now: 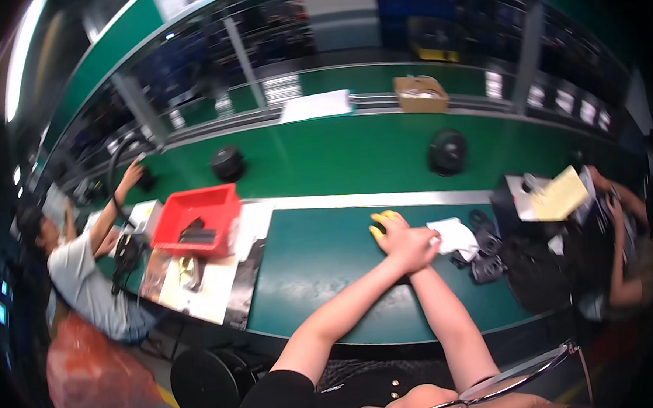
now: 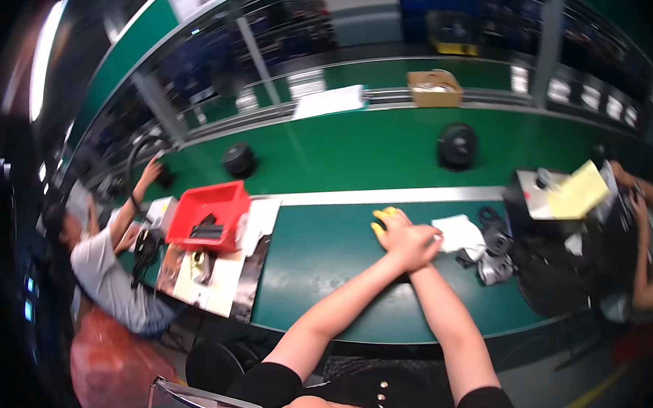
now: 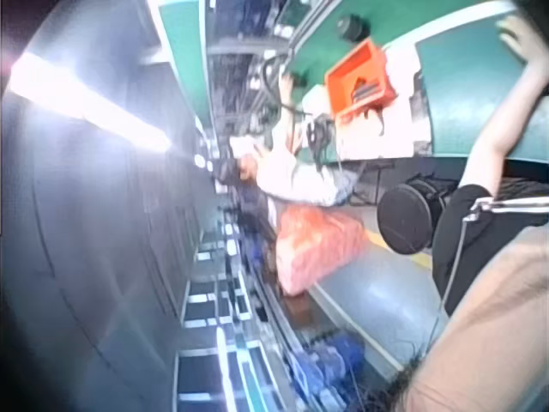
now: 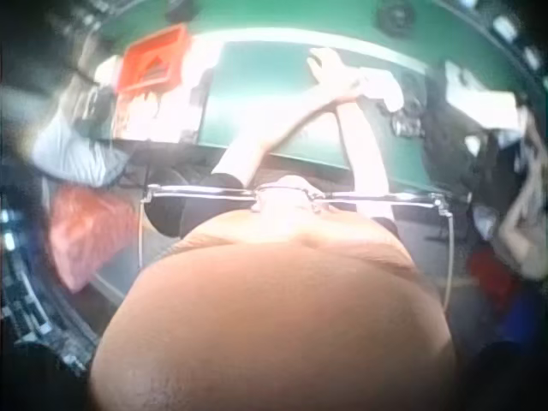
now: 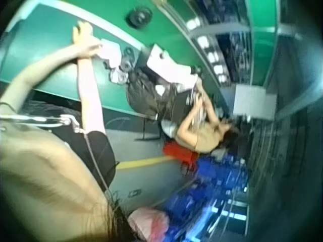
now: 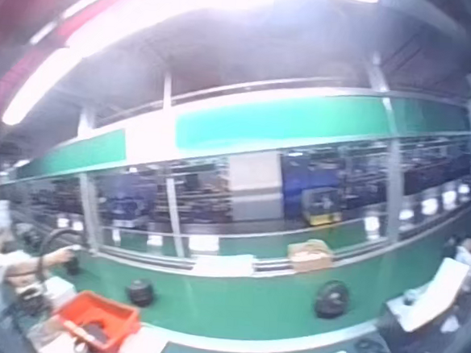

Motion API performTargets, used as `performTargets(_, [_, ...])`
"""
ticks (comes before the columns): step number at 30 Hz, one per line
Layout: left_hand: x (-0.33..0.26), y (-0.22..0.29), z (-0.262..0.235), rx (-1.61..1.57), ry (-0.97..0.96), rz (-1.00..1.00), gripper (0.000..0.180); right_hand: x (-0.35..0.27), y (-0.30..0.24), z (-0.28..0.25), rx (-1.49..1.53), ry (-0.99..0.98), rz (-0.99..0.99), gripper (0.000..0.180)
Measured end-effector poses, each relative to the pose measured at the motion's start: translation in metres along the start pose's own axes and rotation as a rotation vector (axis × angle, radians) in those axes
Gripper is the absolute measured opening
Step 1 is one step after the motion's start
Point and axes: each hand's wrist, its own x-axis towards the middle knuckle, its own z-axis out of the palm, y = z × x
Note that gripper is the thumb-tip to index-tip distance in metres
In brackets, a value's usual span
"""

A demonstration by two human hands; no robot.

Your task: The person assembles spherical device housings by fitting components together by hand, turning the units over, wiping a housing with a cloth, and placing the assembled units on the table.

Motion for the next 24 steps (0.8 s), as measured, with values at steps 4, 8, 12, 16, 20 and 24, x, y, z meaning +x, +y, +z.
performTargets(4, [-0.006,-0.028,0.016,-0.307,0.448,0.014,0.039,0.031,0.037,-0.014,0.012,0.451,0.268,0.06])
performTargets(8, [-0.01,-0.07,0.042,-0.227,0.527,-0.275,0.04,0.112,0.079,-0.058,-0.168,0.719,0.67,0.088])
performTargets(12, [-0.018,-0.093,0.056,-0.421,0.42,-0.56,0.038,0.159,0.162,-0.066,0.374,0.874,1.07,0.093])
performTargets(16, [-0.001,-0.064,0.072,-0.685,0.318,-0.603,0.036,0.142,0.27,-0.091,0.867,0.79,1.103,0.117])
performTargets(20, [-0.017,-0.1,0.053,-0.761,0.039,-0.784,0.04,0.144,0.172,-0.041,1.35,0.334,1.081,0.097])
performTargets(24, [0.007,-0.102,0.044,-0.594,0.525,-0.599,0.055,0.105,0.129,-0.042,1.736,0.092,0.881,0.044])
